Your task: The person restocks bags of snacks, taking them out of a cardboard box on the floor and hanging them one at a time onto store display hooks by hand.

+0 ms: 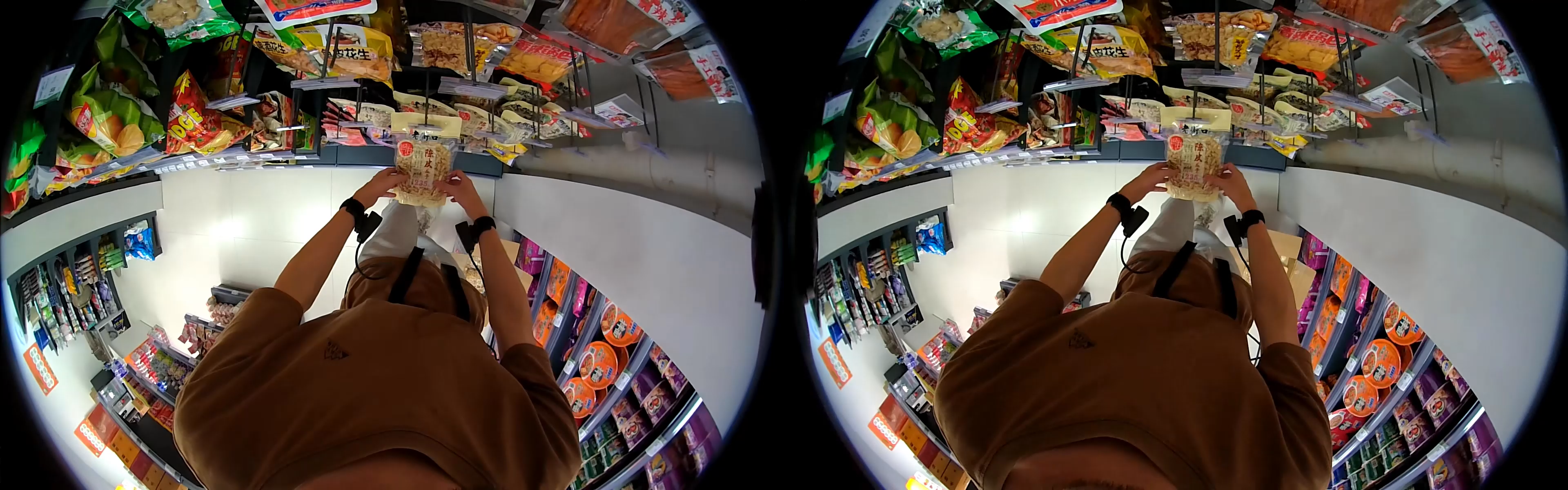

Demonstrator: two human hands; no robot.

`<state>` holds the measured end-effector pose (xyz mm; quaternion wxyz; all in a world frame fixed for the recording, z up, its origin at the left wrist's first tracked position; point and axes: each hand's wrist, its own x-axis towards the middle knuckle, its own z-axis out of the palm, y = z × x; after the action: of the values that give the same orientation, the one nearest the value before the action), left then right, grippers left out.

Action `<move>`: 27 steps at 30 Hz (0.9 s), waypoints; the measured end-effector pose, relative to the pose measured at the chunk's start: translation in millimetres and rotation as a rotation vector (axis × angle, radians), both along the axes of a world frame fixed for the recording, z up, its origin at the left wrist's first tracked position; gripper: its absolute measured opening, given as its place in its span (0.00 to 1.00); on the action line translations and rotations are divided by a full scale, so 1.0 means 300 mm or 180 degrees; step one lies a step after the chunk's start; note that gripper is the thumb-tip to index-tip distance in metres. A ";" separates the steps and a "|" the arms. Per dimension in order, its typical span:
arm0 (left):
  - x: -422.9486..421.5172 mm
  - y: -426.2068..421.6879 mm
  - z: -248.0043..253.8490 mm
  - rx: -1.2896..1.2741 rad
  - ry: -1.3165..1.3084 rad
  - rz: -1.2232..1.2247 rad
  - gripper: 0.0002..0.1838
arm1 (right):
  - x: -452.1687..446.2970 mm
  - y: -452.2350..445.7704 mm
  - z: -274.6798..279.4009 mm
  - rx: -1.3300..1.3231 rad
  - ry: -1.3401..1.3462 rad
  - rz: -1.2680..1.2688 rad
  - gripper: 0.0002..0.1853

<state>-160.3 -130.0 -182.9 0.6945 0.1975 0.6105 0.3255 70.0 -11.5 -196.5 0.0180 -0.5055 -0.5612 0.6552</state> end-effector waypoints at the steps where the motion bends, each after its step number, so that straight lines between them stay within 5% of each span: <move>1: 0.006 -0.004 0.003 0.0003 -0.0011 0.0075 0.36 | 0.002 0.000 -0.005 0.0006 0.0002 -0.0014 0.29; 11: 0.004 0.016 0.119 0.0148 -0.0031 0.0140 0.37 | -0.010 0.016 0.017 0.0062 0.0112 -0.0098 0.26; 23: -0.027 0.137 0.009 0.0441 0.0555 0.0801 0.44 | -0.134 0.141 0.011 0.0106 0.0301 -0.0737 0.23; 27: -0.014 0.129 -0.060 0.0393 0.0702 0.0908 0.38 | -0.137 0.104 0.011 0.0084 0.0230 -0.0774 0.34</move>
<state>-164.6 -91.2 -200.8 0.5568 0.1857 0.6835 0.4339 28.8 19.9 -193.2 0.1243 -0.5456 -0.5033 0.6585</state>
